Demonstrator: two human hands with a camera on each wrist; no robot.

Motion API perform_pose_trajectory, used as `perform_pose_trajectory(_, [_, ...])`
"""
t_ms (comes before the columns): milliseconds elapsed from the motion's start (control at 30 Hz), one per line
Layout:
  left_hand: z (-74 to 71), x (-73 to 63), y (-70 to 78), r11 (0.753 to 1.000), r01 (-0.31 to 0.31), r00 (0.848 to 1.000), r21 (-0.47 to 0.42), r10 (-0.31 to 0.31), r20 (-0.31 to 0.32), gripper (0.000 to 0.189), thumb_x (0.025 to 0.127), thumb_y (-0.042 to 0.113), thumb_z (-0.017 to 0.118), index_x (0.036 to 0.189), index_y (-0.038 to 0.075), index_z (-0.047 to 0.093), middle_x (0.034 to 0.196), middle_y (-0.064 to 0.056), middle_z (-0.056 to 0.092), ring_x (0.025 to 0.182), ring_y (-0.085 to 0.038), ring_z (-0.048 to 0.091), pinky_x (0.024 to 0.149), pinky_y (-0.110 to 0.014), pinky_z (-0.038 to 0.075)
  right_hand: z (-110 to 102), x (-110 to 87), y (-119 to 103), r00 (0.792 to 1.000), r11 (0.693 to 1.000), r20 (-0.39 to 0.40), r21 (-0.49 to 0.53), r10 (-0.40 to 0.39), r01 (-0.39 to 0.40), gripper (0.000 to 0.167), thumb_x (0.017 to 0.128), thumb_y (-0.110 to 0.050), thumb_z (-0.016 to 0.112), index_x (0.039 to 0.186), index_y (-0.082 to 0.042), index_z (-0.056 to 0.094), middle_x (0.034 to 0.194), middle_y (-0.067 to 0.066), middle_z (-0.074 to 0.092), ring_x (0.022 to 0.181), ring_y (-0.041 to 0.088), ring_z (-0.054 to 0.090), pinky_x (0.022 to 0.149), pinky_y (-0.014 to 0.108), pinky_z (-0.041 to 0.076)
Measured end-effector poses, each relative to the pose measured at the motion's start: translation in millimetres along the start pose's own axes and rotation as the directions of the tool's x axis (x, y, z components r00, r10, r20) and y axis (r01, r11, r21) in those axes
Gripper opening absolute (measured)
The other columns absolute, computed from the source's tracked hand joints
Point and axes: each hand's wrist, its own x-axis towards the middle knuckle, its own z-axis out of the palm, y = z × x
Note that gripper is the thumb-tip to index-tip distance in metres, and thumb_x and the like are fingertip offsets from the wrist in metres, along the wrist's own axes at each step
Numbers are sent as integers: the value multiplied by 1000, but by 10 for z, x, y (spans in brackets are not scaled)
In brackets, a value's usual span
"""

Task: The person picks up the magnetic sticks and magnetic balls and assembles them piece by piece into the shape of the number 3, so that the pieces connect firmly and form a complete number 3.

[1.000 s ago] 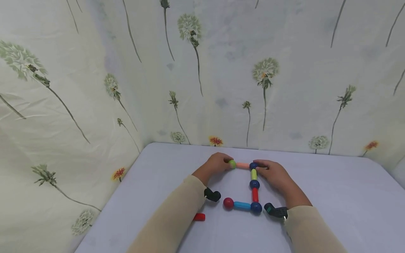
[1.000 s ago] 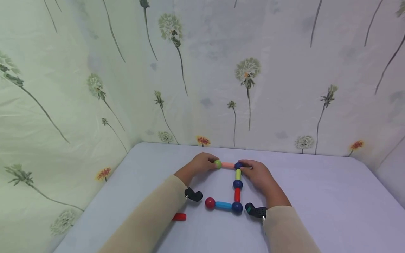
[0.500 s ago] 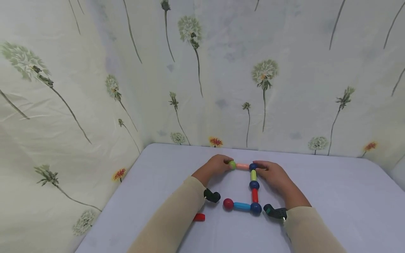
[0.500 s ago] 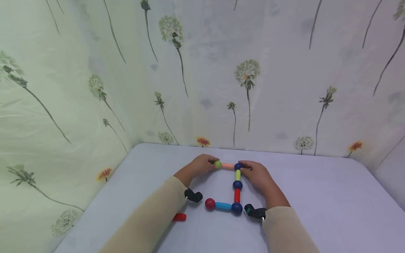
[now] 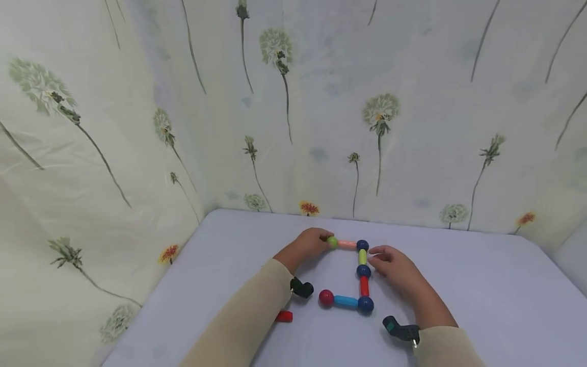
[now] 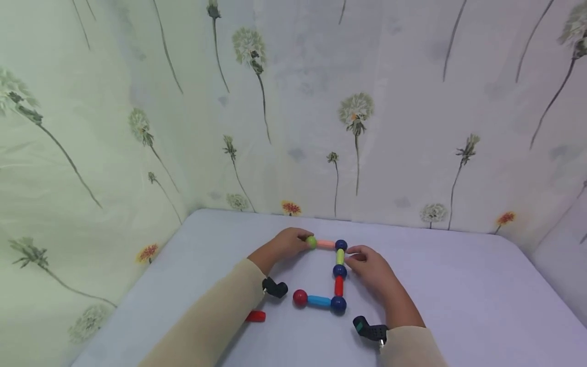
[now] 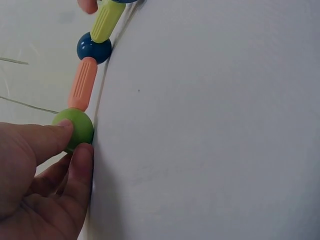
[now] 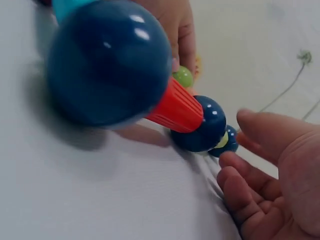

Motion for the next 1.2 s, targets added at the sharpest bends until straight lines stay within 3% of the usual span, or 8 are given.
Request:
perform_pose_trajectory(233, [-73,-29,-46,999,-21,1000,32,22,-11,41,104,29,67,144,28,64,141,1,65,133,-19,57,116,-42,44,99,-150,-57,999,999,18,0,-47,47,41,98,-42,73,133,-21,68,132,6,67,116,26,62,87,36,53])
perform_pose_trajectory(533, [-39,-71,-114,998,-58,998,12,58,-20,43,104,29,66,147,29,62,146,3,63,140,-19,53,118,-42,42,137,-169,-39,998,997,22,-55,-62,63,40,95,-35,78,129,-19,70,127,7,69,118,28,61,91,44,54])
perform_pose_trajectory(667, [-52,-121,-95,998,-27,999,-55,26,-23,59,104,29,67,158,31,47,145,-2,63,138,-22,55,119,-45,41,144,-172,-28,997,996,26,-58,-71,73,39,94,-34,79,129,-18,70,125,6,70,115,26,62,88,41,55])
perform_pose_trajectory(767, [-61,-125,-72,989,42,998,-139,-47,-33,71,102,34,69,164,32,35,142,-6,62,132,-25,58,115,-50,44,130,-178,-21,997,994,27,-70,-77,79,41,94,-36,79,130,-19,70,127,6,70,117,27,62,90,44,55])
perform_pose_trajectory(833, [-67,-155,-40,981,74,994,-178,-88,-71,69,102,37,68,163,30,36,140,-7,62,127,-26,60,112,-50,48,117,-181,-19,996,994,26,-78,-81,83,42,94,-37,79,130,-19,70,128,6,70,118,27,62,92,46,55])
perform_pose_trajectory(1000, [-126,-456,106,968,32,986,-251,-71,-150,45,105,38,62,146,22,55,125,-4,65,102,-19,66,90,-40,59,96,-189,-8,996,993,26,-80,-82,84,41,94,-37,79,130,-19,70,128,5,70,120,28,61,94,48,55])
perform_pose_trajectory(1100, [-159,-726,189,962,-13,993,-271,-19,-113,29,105,37,63,131,23,64,113,1,64,87,-16,65,76,-34,58,74,-197,4,997,993,25,-80,-79,81,43,93,-39,79,130,-19,70,128,6,70,120,29,61,94,49,54])
perform_pose_trajectory(1200, [-164,-978,221,967,-33,999,-252,21,-48,26,104,38,65,126,25,66,108,5,64,82,-15,64,72,-32,57,39,-220,27,997,993,21,-90,-68,70,44,94,-40,78,131,-18,69,131,9,69,121,31,61,95,51,54])
